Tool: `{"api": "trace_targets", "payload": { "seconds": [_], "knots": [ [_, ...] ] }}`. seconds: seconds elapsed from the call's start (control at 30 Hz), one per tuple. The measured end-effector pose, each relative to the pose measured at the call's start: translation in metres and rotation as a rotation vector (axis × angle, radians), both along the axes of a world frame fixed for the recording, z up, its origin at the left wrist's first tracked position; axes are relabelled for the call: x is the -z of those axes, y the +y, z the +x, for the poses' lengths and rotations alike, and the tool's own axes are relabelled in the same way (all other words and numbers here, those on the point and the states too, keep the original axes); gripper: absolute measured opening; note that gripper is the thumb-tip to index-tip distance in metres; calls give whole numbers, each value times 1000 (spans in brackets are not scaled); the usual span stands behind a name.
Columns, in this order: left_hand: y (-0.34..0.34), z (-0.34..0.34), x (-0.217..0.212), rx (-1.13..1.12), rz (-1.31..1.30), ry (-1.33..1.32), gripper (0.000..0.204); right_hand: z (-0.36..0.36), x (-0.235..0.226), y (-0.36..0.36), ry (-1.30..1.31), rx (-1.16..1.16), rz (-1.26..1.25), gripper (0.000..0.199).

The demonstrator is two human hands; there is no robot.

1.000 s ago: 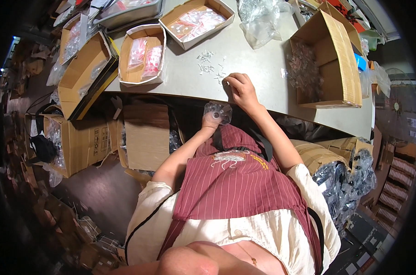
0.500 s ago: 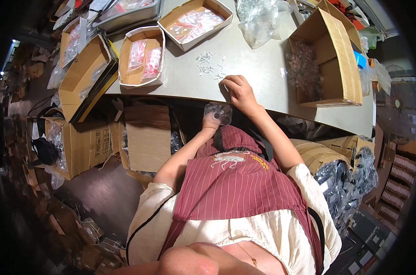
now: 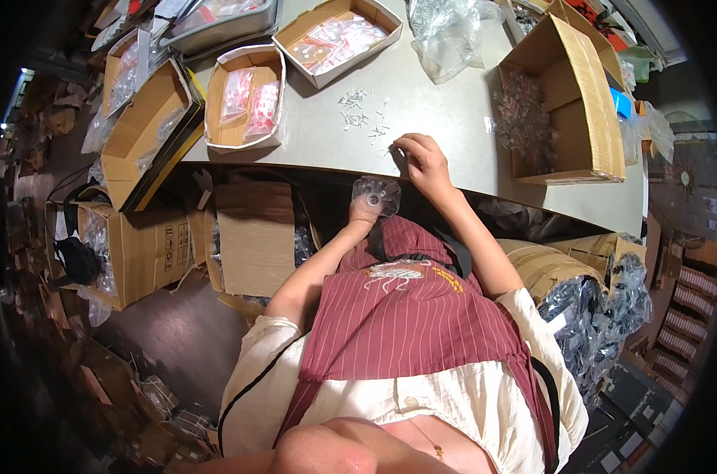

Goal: The person places small metal components into a plastic bag by hand and then puts the bag into a larger container.

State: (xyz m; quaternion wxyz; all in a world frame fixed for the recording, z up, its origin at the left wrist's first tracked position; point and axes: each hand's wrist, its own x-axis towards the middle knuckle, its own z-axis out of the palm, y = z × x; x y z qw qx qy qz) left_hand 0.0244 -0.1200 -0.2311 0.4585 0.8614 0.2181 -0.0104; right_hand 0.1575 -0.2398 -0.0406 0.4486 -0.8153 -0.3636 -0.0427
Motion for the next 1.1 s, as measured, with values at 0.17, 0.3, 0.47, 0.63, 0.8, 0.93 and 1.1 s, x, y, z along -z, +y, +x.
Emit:
{"api": "trace_targets", "payload": {
  "seconds": [0.17, 0.3, 0.47, 0.63, 0.8, 0.93, 1.1],
  "knots": [
    [1, 5, -38, 37, -52, 14, 36, -3, -1, -9, -85, -42, -113, 32],
    [3, 5, -51, 31, -92, 47, 39, 0, -1, -7, -148, -73, -136, 28],
    [-1, 0, -30, -53, -52, -73, 28, -1, -4, -6, -175, -89, -131, 21],
    [-2, 3, -32, -38, -55, 17, 28, -1, -5, -6, -156, -64, -121, 22],
    [3, 4, -45, 36, -73, 19, 41, -1, -3, -1, -105, -7, -111, 33],
    [4, 4, -36, 58, -84, 3, 44, -1, -5, 10, -168, -8, -128, 39],
    [0, 4, -22, 29, -85, -40, 37, -7, -7, 13, -167, -52, -138, 40]
  ]
}}
